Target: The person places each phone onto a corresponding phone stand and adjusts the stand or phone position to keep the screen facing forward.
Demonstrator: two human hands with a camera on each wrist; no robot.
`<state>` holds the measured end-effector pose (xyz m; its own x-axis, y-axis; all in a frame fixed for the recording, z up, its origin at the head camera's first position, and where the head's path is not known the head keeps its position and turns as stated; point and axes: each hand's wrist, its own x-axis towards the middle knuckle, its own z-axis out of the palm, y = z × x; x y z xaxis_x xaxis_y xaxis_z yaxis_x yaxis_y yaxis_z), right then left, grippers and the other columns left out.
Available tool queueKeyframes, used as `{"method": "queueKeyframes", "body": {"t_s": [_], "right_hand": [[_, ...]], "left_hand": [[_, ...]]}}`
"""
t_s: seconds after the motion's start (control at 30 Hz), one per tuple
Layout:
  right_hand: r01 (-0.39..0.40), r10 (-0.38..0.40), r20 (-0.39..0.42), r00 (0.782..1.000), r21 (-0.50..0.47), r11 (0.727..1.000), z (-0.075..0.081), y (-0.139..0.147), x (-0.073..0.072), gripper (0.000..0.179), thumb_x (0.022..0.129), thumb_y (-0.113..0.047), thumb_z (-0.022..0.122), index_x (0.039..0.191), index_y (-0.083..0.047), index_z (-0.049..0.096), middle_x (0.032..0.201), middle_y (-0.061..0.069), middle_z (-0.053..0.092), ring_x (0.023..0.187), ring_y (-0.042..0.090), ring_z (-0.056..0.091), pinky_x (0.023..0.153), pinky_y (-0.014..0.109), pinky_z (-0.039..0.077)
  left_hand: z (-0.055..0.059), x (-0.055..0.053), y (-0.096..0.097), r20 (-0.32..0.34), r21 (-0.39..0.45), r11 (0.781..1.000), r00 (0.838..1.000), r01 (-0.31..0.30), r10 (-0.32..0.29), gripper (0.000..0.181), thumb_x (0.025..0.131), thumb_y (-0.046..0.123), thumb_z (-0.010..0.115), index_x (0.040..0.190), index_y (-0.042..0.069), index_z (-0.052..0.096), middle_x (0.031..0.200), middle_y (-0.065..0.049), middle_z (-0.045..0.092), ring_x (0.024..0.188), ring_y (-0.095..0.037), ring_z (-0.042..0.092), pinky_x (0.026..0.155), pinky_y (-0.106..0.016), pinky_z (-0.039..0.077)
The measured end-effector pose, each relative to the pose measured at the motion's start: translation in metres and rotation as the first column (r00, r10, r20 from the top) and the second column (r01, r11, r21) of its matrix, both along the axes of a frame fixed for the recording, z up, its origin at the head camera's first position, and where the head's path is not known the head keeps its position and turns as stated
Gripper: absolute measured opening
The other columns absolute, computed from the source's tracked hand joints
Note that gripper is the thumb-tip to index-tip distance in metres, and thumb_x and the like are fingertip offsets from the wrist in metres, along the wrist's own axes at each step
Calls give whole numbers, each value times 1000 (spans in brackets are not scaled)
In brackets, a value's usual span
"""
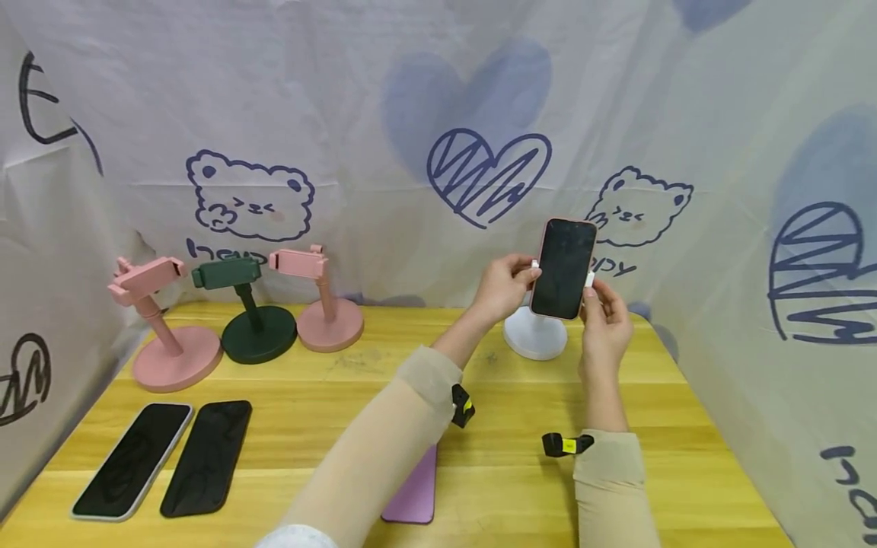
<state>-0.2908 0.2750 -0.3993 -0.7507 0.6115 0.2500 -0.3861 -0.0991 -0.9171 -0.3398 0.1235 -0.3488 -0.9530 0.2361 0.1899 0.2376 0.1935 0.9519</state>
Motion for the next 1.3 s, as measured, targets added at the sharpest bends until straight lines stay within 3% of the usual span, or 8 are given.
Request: {"method": "queueKeyframes", "body": {"t_s": [0.33,0.5,0.7,0.9,1.07,1.17,1.3], "right_hand": [[-59,55,-51,997,-80,995,8,4,-6,31,99,-8,71,126,8,68,101,4,69,92,14,68,87,21,59],[-54,48,-63,997,-96,994,10,3,-7,33,99,-5,70,126,12,66,98,5,69,90,14,68,85,20,59],[-43,33,-86,996,-119,992,12,2,-8,20,98,-3,70,116,5,73,94,3,72,84,13,70,83,21,60],[-43,28,-100,995,-149,988,9,4,-8,11,96,0,72,103,-6,78,93,5,74,81,12,71,83,23,61],[-49,30,-115,993,-164,985,7,6,-8,13,96,2,70,106,0,77,91,4,75,79,12,72,80,22,61],[-49,32,-110,993,-164,985,6,6,-7,18,95,2,71,112,6,75,91,4,75,79,13,72,80,22,61],[-61,41,-116,992,-174,983,5,6,-6,14,95,2,71,107,2,77,91,5,75,79,13,72,80,22,61]], "left_hand": [[5,3,-6,-48,-58,998,999,-26,23,36,107,22,62,140,8,64,126,-6,70,107,-20,69,87,-30,58],[3,6,-22,-125,-53,996,990,-66,59,40,105,18,63,144,8,59,133,-7,64,111,-23,65,91,-32,57],[-8,5,-62,-213,-24,990,968,-138,130,42,104,10,61,145,3,56,133,-12,63,113,-26,65,94,-32,57],[-26,6,-112,-220,16,973,949,-229,227,42,106,11,59,146,2,54,135,-11,61,117,-28,62,98,-40,55],[-42,7,-152,-204,76,954,932,-290,299,42,107,15,59,145,-1,54,135,-13,60,120,-34,60,100,-46,53],[-50,8,-172,-180,105,931,914,-349,363,42,106,17,61,143,-2,56,134,-15,60,118,-35,60,99,-47,53],[-62,7,-193,-171,156,873,858,-461,484,36,103,18,66,133,-3,63,125,-18,65,111,-34,64,93,-37,54]]}}
